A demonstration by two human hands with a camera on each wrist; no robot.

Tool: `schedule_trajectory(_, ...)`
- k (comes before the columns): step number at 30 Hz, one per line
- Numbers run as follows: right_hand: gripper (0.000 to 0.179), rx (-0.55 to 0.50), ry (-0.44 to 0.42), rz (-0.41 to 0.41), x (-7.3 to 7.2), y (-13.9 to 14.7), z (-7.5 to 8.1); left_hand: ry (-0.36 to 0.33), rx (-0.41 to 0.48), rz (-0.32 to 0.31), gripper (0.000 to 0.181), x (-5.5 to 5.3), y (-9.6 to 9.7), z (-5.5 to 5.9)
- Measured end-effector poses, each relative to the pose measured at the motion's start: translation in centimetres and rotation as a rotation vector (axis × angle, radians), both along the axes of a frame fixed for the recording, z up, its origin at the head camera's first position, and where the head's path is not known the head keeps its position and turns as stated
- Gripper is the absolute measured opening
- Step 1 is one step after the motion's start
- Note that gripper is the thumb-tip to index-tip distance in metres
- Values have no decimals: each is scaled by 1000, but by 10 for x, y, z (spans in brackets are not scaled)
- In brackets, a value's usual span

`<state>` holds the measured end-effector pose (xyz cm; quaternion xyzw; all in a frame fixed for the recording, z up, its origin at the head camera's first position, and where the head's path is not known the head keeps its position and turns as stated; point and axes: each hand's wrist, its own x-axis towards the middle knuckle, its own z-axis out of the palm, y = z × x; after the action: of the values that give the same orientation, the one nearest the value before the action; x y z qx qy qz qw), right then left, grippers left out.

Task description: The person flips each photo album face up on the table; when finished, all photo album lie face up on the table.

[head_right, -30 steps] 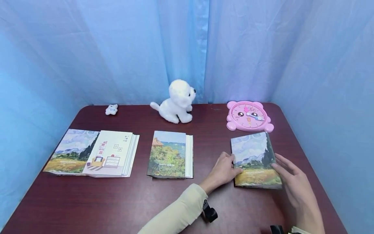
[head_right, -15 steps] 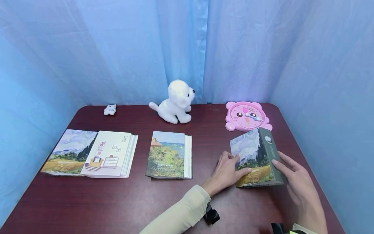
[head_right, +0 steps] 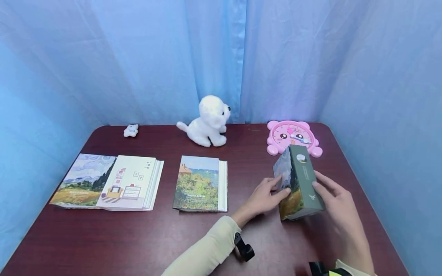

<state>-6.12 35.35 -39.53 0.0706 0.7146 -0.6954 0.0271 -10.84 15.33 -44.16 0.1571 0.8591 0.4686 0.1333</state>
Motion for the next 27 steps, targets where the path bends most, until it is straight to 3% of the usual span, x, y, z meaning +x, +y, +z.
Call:
schedule_trajectory(4,53,237,27,15,-1,-15,8,-35,100,30,59,-2,-4,6)
schedule_trajectory(8,53,371,55,49,-2,-28,12,-76,190,63,58,-2,-10,14)
schedule_trajectory(15,55,446,80,93,-5,-45,14,-69,284,77,56,-5,-27,28)
schedule_trajectory(21,54,488,83,173,-10,-52,7,-44,253,58,61,-8,-47,39)
schedule_trajectory(27,56,495,31,293,-18,-57,-12,-59,193,65,68,-14,-65,45)
